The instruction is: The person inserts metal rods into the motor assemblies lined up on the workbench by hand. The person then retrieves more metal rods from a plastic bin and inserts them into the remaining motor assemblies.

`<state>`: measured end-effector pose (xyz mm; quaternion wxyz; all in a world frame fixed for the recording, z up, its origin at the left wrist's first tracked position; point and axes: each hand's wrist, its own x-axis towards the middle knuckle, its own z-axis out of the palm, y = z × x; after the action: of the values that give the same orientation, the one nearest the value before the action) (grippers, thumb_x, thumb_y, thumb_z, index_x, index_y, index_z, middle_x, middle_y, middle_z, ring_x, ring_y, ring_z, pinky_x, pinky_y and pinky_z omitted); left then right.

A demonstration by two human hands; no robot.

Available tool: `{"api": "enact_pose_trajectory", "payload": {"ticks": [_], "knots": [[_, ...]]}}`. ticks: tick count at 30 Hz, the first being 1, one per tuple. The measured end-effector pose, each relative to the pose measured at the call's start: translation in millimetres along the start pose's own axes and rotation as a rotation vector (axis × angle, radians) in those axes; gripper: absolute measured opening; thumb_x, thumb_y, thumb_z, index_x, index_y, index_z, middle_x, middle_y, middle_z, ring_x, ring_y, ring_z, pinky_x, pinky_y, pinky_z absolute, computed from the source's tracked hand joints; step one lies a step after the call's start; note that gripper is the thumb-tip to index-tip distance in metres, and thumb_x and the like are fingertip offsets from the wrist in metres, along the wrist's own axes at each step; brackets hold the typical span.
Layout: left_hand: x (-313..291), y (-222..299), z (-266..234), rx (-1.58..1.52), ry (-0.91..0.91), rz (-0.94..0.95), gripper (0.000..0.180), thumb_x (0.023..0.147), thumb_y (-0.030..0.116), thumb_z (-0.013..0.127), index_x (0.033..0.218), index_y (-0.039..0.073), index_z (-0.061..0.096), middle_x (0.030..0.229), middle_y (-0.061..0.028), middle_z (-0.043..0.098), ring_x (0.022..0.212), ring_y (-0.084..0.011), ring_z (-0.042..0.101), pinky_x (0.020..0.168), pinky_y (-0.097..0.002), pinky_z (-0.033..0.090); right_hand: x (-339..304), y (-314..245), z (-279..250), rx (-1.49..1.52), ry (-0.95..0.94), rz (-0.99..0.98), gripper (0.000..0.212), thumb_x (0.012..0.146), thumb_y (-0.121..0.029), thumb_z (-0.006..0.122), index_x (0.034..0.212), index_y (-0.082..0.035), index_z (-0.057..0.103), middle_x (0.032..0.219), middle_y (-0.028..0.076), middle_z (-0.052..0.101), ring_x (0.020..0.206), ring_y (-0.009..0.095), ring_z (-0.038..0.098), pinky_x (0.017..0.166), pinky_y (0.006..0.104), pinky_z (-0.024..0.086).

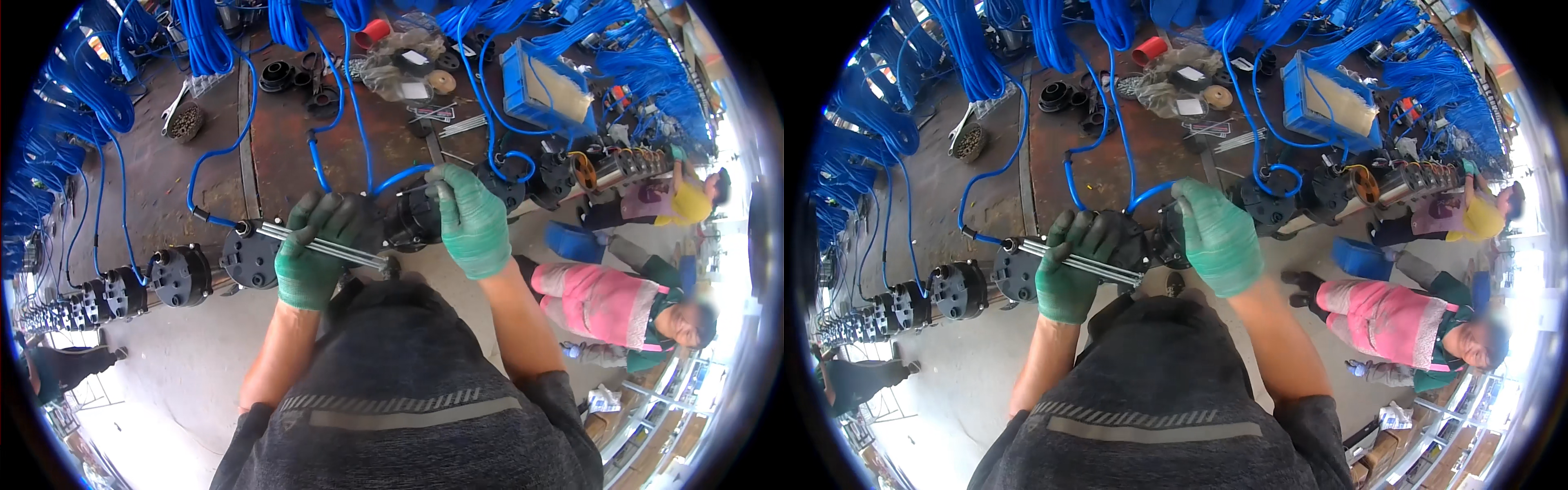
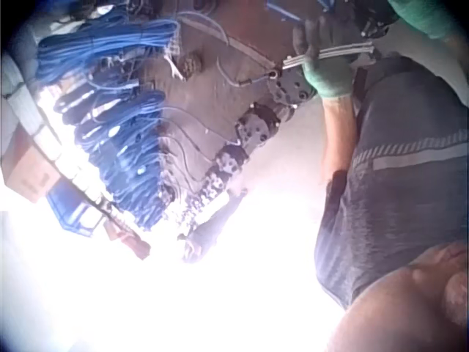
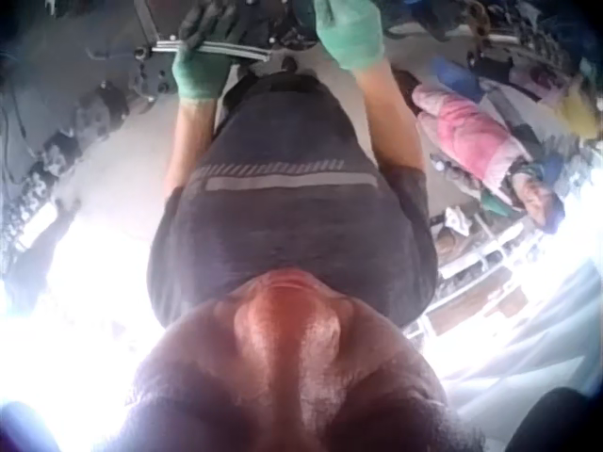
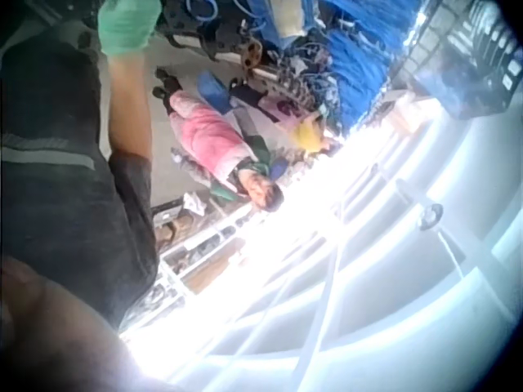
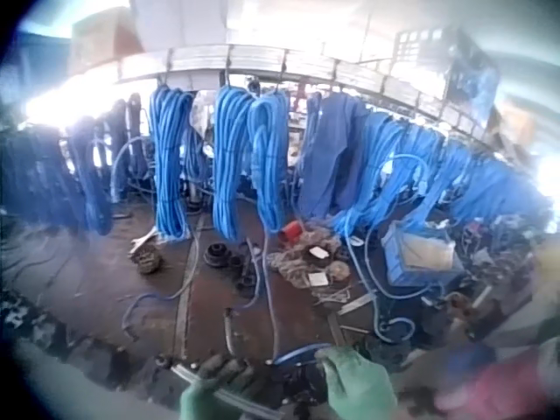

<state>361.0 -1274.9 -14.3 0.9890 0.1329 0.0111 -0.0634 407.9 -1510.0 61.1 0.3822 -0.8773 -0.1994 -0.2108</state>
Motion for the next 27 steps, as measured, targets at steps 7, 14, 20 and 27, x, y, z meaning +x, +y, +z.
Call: {"api": "enact_pose_trajectory", "payload": {"ticks": [7,14,20,27], "knots": [[0.3,1.6,-8.5,-0.013,0.029,-0.020,0.050,0.088,0.008,0.058,0.138,0.010,0.055,0.144,-0.0169,0.055,0.143,-0.0411,0.042,0.123,-0.0576,0.027,0.9,1.1,-1.6,-0.031,0.092,-0.016,0.019,0.093,0.001,0.065,0.111,-0.004,0.063,0.098,0.015,0.072,0.083,0.033,0.072,0.071,0.0401,0.057],[1.0,2.2,-7.5,-0.053,0.030,-0.027,0.050,0.087,0.006,0.058,0.137,0.009,0.056,0.142,-0.0176,0.057,0.142,-0.0410,0.043,0.124,-0.0572,0.026,5.0,5.2,-14.8,-0.007,-0.087,-0.001,0.019,0.095,0.002,0.062,0.114,-0.001,0.064,0.100,0.015,0.073,0.086,0.028,0.074,0.075,0.0343,0.058],[0.8,2.7,-10.4,-0.054,-0.001,-0.037,0.049,0.089,0.007,0.057,0.137,0.009,0.057,0.141,-0.0177,0.058,0.141,-0.0412,0.045,0.123,-0.0572,0.027,37.5,6.3,-21.0,-0.087,-0.186,0.090,0.019,0.093,-0.011,0.065,0.110,-0.002,0.068,0.097,0.020,0.072,0.093,0.039,0.069,0.075,0.0452,0.056],[-3.3,11.9,-5.7,-0.077,-0.023,-0.061,0.051,0.089,0.006,0.055,0.140,0.008,0.055,0.146,-0.0158,0.054,0.143,-0.0377,0.043,0.124,-0.0540,0.027,70.2,7.2,-32.8,-0.149,-0.506,0.123,0.018,0.093,-0.017,0.066,0.106,-0.005,0.069,0.092,0.019,0.072,0.087,0.041,0.068,0.076,0.0481,0.054]]}}
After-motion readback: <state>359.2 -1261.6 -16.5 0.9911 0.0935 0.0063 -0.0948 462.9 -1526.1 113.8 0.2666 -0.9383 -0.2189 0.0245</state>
